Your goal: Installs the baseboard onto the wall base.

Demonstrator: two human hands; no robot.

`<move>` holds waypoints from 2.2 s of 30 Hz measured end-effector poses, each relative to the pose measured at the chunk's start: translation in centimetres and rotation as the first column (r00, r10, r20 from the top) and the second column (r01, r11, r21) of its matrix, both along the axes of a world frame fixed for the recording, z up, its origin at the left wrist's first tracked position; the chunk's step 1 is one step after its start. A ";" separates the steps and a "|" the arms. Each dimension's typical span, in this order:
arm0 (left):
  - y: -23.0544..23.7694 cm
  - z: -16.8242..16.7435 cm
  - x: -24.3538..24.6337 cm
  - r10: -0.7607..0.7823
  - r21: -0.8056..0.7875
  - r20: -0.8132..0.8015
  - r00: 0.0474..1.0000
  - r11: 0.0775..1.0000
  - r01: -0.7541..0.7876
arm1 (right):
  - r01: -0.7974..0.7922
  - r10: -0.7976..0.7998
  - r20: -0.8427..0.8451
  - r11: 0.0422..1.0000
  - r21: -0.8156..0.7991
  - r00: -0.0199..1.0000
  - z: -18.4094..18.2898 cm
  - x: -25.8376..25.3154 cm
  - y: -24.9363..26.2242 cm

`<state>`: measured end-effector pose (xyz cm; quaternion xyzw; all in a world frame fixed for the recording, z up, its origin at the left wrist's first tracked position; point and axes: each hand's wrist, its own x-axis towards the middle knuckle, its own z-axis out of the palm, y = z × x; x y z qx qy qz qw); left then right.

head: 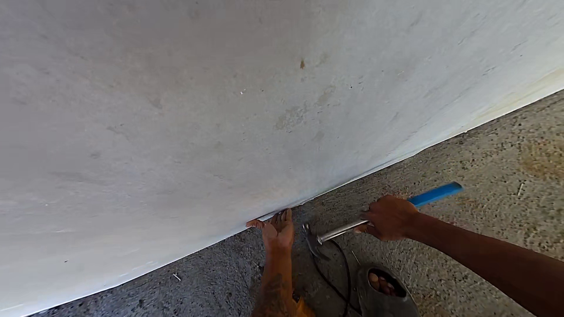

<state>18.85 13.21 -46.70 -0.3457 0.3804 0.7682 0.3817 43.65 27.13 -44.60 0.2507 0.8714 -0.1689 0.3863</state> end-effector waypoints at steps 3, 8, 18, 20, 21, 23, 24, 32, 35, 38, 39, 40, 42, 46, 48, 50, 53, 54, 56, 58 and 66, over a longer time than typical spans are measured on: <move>-0.4 -1.1 -0.6 -0.057 0.023 -0.035 0.998 0.998 0.058 | 0.057 -0.054 -0.051 0.996 0.068 0.997 -0.7 -1.1 1.6; -0.9 -1.6 -0.8 -0.088 0.050 -0.057 0.994 0.995 0.091 | 0.036 -0.034 -0.039 0.998 0.050 0.999 -0.1 -0.7 0.2; -0.4 -1.1 -0.8 -0.097 0.080 -0.055 0.994 0.992 0.101 | -0.074 0.076 -0.065 0.997 0.030 0.995 0.7 -1.5 0.2; -0.6 -1.2 -0.8 -0.118 0.085 -0.056 0.991 0.989 0.122 | -0.023 0.028 -0.047 0.995 0.093 0.998 0.2 -2.3 1.2; -0.6 -1.1 -0.9 -0.123 0.081 -0.058 0.991 0.989 0.128 | 0.008 -0.002 -0.050 0.992 0.128 0.999 -0.4 -2.4 1.4; -0.6 -1.1 -0.9 -0.123 0.063 -0.066 0.990 0.990 0.127 | 0.039 -0.031 -0.069 0.993 0.111 0.997 -1.0 -2.0 0.6; -0.5 -1.0 -0.8 -0.129 0.061 -0.074 0.989 0.989 0.133 | 0.030 -0.024 -0.073 0.996 0.083 0.997 -0.8 -1.8 0.4; -0.3 -0.9 -0.6 -0.121 0.053 -0.068 0.990 0.991 0.124 | 0.027 -0.018 -0.084 0.994 0.106 0.996 -0.6 -0.8 1.4; -0.3 -1.1 -0.6 -0.114 0.056 -0.062 0.992 0.992 0.117 | 0.030 -0.020 -0.071 0.991 0.132 0.997 -0.5 -0.1 2.7; -0.7 -1.0 -0.7 -0.128 0.044 -0.058 0.990 0.990 0.131 | 0.109 -0.103 -0.053 0.986 0.130 0.993 -0.9 0.5 1.5; -0.6 -1.1 -0.7 -0.137 0.050 -0.062 0.989 0.989 0.140 | 0.125 -0.121 -0.040 0.986 0.113 0.992 -0.7 0.6 1.2; -0.7 -1.1 -0.7 -0.146 0.062 -0.063 0.987 0.987 0.150 | 0.131 -0.128 -0.031 0.985 0.109 0.991 -0.6 0.8 1.3; -1.0 -1.3 -0.7 -0.153 0.074 -0.052 0.987 0.985 0.157 | 0.133 -0.130 -0.030 0.979 0.156 0.991 -1.5 1.3 1.7; -1.3 -1.2 0.2 -0.235 -0.021 -0.076 0.969 0.972 0.234 | 0.269 -0.266 -0.046 0.958 0.100 0.963 -2.0 2.0 -0.3; -1.4 -2.1 2.3 -0.406 -0.198 -0.208 0.890 0.908 0.368 | 0.385 -0.383 -0.038 0.922 0.052 0.923 -1.7 3.1 -1.7; -1.5 -3.2 4.9 -0.641 -0.451 -0.322 0.696 0.751 0.483 | 0.522 -0.521 -0.013 0.853 0.011 0.853 -2.4 5.2 -3.2; 0.4 -4.4 7.2 -0.792 -0.581 -0.301 0.532 0.595 0.556 | 0.715 -0.714 -0.056 0.699 -0.011 0.698 -4.6 10.1 -6.2; 1.6 -4.8 7.8 -0.789 -0.589 -0.289 0.541 0.593 0.549 | 0.768 -0.766 -0.093 0.641 -0.017 0.637 -5.4 11.8 -7.4; 3.9 -5.3 9.2 -0.753 -0.619 -0.274 0.599 0.614 0.489 | 0.848 -0.845 -0.126 0.528 -0.040 0.520 -6.1 14.7 -9.8; 5.8 -5.5 10.7 -0.739 -0.704 -0.263 0.621 0.587 0.400 | 0.892 -0.891 -0.113 0.448 -0.066 0.439 -5.9 16.7 -11.7; 3.1 -6.1 11.7 -0.883 -0.825 -0.371 0.288 0.456 0.335 | 0.929 -0.926 -0.114 0.367 -0.052 0.359 -6.2 19.3 -15.9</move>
